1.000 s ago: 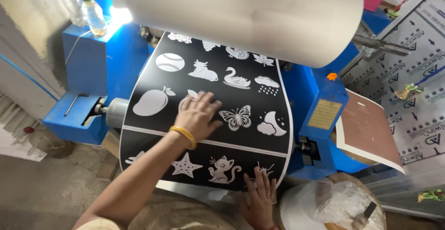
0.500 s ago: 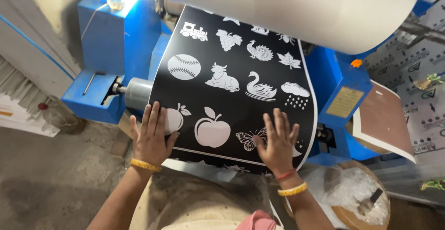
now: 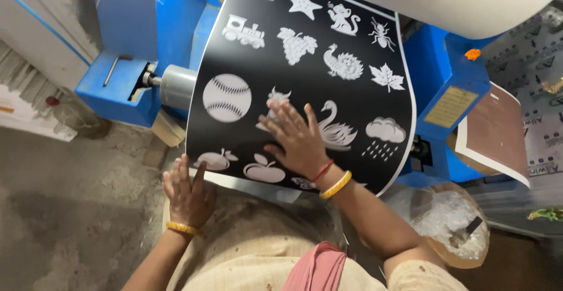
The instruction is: The person uses their hands to press and smooth printed graphics as they emerge from a roller on a printing machine.
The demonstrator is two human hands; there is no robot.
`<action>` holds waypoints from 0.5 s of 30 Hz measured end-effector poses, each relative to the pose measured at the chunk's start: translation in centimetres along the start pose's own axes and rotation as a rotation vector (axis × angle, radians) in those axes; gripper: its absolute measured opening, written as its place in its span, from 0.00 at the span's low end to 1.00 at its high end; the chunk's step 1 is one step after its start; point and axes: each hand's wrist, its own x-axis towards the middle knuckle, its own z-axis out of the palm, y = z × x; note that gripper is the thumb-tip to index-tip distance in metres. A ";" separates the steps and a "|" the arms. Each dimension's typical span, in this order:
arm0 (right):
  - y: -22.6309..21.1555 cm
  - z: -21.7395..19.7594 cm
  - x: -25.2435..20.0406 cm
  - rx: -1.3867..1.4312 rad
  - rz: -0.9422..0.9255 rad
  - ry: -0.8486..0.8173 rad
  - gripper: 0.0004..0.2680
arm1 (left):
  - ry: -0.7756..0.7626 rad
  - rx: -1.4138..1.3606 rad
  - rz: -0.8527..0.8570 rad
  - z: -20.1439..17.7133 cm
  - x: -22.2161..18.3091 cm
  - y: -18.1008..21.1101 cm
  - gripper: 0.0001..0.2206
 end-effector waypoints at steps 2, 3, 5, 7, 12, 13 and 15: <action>2.7 -0.3 0.9 -0.028 0.056 0.032 0.24 | 0.009 -0.013 0.008 -0.3 0.2 0.2 0.32; 4.3 -0.5 1.2 -0.049 0.099 0.036 0.25 | 0.012 -0.031 0.013 -0.4 0.4 0.3 0.31; 7.4 -0.9 0.9 -0.076 0.197 0.011 0.26 | 0.004 -0.060 0.020 -1.0 0.5 0.9 0.30; 10.6 -1.6 0.3 -0.096 0.306 -0.029 0.27 | 0.000 -0.079 0.034 -1.4 1.6 1.6 0.30; 14.9 -4.0 -4.7 -0.123 0.534 0.035 0.22 | 0.079 -0.169 0.190 -2.8 5.0 5.3 0.28; 14.8 -4.2 -5.8 -0.147 0.566 0.070 0.21 | 0.104 -0.194 0.230 -3.1 5.7 6.3 0.27; 14.1 -4.7 -8.1 -0.178 0.549 0.146 0.20 | 0.101 -0.239 0.319 -3.5 7.1 8.4 0.26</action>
